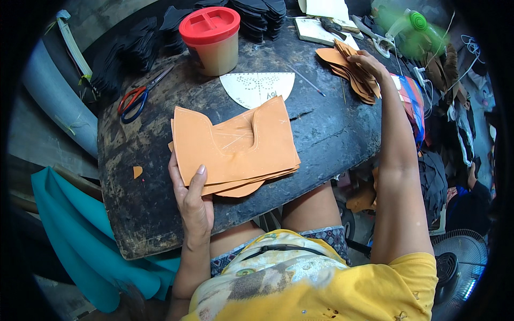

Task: The person marks a semi-circular leather piece with a pointed tool, then gathers and stacks multiple similar leather pieces on the workbench. The person handles the pieces one at a time and arranges them into a neat pile.

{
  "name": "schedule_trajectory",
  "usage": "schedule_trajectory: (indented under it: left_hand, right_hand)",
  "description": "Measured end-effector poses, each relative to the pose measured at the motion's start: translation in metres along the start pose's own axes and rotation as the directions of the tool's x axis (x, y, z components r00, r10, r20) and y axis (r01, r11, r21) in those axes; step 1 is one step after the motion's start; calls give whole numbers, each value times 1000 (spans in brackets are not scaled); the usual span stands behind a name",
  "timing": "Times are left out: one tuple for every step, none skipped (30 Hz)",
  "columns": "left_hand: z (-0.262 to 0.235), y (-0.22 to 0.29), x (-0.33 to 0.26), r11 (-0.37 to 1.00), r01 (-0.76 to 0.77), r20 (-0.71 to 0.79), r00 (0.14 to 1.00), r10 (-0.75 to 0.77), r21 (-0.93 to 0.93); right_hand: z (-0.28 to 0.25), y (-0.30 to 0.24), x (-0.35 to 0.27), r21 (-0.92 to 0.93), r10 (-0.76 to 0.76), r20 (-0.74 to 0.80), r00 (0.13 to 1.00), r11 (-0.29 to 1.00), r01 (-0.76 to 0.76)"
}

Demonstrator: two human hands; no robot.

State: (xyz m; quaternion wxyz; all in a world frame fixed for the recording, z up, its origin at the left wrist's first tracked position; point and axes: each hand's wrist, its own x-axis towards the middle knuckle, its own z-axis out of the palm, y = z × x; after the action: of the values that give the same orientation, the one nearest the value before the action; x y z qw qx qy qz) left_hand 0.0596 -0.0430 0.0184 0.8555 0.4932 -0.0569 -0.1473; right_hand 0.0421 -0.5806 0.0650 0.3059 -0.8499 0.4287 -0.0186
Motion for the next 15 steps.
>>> schedule_trajectory:
  left_hand:
    - [0, 0, 0, 1000, 1, 0, 1000, -1, 4]
    - [-1, 0, 0, 1000, 12, -10, 1000, -12, 10]
    - [-1, 0, 1, 1000, 3, 1, 1000, -3, 11]
    - [-1, 0, 1, 1000, 3, 2, 1000, -3, 13]
    - [-1, 0, 1, 1000, 11, -5, 1000, -11, 15]
    - [-1, 0, 1, 1000, 5, -1, 1000, -5, 16]
    - [-1, 0, 1, 1000, 5, -2, 1000, -5, 17]
    - [0, 0, 1, 1000, 14, -12, 1000, -14, 18]
    - [0, 1, 0, 1000, 0, -4, 1000, 0, 18]
    - [1, 1, 0, 1000, -6, -5, 1000, 6, 20]
    - [2, 1, 0, 1000, -6, -8, 1000, 6, 23]
    - [2, 1, 0, 1000, -8, -1, 1000, 8, 23]
    - [2, 2, 0, 1000, -4, 2, 1000, 4, 24]
    - [2, 2, 0, 1000, -2, 5, 1000, 1, 23]
    - [2, 2, 0, 1000, 3, 5, 1000, -3, 21]
  right_hand:
    - [0, 3, 0, 11, 43, -34, 999, 999, -42]
    - [1, 6, -1, 27, 83, -57, 995, 996, -82]
    - [1, 9, -1, 50, 99, -92, 991, 994, -94]
    - [1, 12, -1, 76, 111, -115, 987, 992, -103]
    - [1, 15, -2, 102, 124, -137, 983, 989, -110]
    - [-1, 17, -3, 148, 110, -131, 985, 985, -91]
    - [-2, 20, -4, 193, 96, -126, 987, 979, -71]
    - [-3, 21, -6, 228, 111, -134, 985, 970, -79]
    - [-6, 21, -7, 207, 132, -129, 983, 973, -103]
    - [-7, 20, -8, 187, 91, -112, 990, 980, -69]
    - [-8, 20, -9, 162, 68, -107, 992, 986, -50]
    - [-8, 20, -10, 127, 41, -98, 994, 991, -28]
    - [-8, 20, -10, 104, 19, -99, 995, 995, -8]
    - [-8, 20, -10, 72, -9, -94, 996, 997, 16]
    - [-8, 21, -9, 40, -37, -88, 995, 998, 40]
